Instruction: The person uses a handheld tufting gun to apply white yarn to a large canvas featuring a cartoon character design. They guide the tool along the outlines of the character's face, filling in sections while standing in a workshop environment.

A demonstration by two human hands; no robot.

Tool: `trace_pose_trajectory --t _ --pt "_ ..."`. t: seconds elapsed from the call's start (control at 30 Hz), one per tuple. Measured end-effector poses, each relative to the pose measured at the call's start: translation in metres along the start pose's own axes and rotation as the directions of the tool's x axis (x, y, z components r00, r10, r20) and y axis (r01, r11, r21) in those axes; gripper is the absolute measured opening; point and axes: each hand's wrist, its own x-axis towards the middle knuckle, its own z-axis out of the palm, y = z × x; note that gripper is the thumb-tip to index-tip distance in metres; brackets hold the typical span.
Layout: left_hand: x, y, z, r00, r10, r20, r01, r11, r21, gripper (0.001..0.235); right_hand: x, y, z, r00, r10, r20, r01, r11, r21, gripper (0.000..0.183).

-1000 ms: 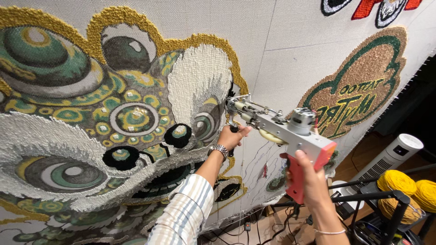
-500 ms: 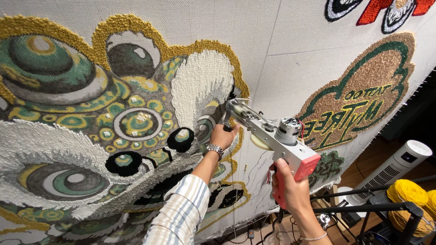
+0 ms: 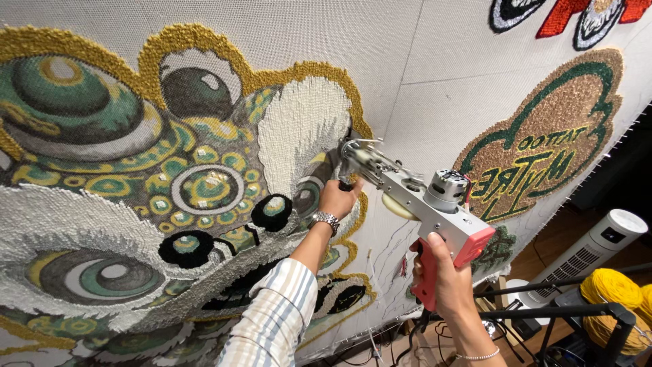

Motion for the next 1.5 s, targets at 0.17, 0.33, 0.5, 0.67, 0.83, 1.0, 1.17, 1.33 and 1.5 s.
trace_pose_trajectory --t 0.17,0.33,0.5,0.67,0.83,1.0,1.17,1.33,1.5 --pt "-0.003 -0.001 0.005 0.999 0.048 -0.002 -0.048 0.996 -0.082 0.042 0.000 -0.001 -0.011 0.997 0.045 0.068 -0.046 0.999 0.024 0.053" --pt "0.006 -0.013 0.028 0.967 -0.013 0.254 0.117 0.910 -0.399 0.033 0.000 -0.009 -0.023 0.994 0.018 0.109 -0.029 0.995 0.097 0.056" --pt "0.018 -0.026 0.045 0.972 -0.012 0.233 0.111 0.901 -0.418 0.032 -0.004 -0.018 -0.015 0.997 0.005 0.074 -0.011 0.997 0.075 0.048" --pt "0.022 -0.024 0.043 0.973 -0.078 0.217 0.159 0.909 -0.385 0.034 0.000 -0.009 -0.018 0.995 0.044 0.090 -0.047 0.999 0.025 0.052" --pt "0.034 -0.023 0.040 0.989 0.040 0.143 0.018 0.924 -0.382 0.032 0.003 -0.013 -0.012 0.996 -0.014 0.088 0.009 0.998 0.057 0.047" --pt "0.033 -0.027 0.045 0.973 -0.037 0.229 0.129 0.907 -0.402 0.031 0.004 -0.013 -0.020 0.991 -0.018 0.131 0.015 1.000 0.021 0.058" --pt "0.025 -0.023 0.059 0.959 0.121 0.258 0.056 0.808 -0.587 0.036 0.003 -0.018 -0.035 0.990 -0.057 0.127 0.050 0.997 0.057 0.059" --pt "-0.007 -0.006 0.073 0.956 0.160 0.246 0.001 0.838 -0.546 0.031 0.008 -0.021 -0.076 0.989 0.014 0.150 -0.043 0.981 0.191 0.058" --pt "-0.035 0.010 0.077 0.929 0.202 0.309 0.017 0.813 -0.582 0.032 -0.006 -0.028 -0.101 0.991 0.019 0.135 -0.046 0.978 0.203 0.061"
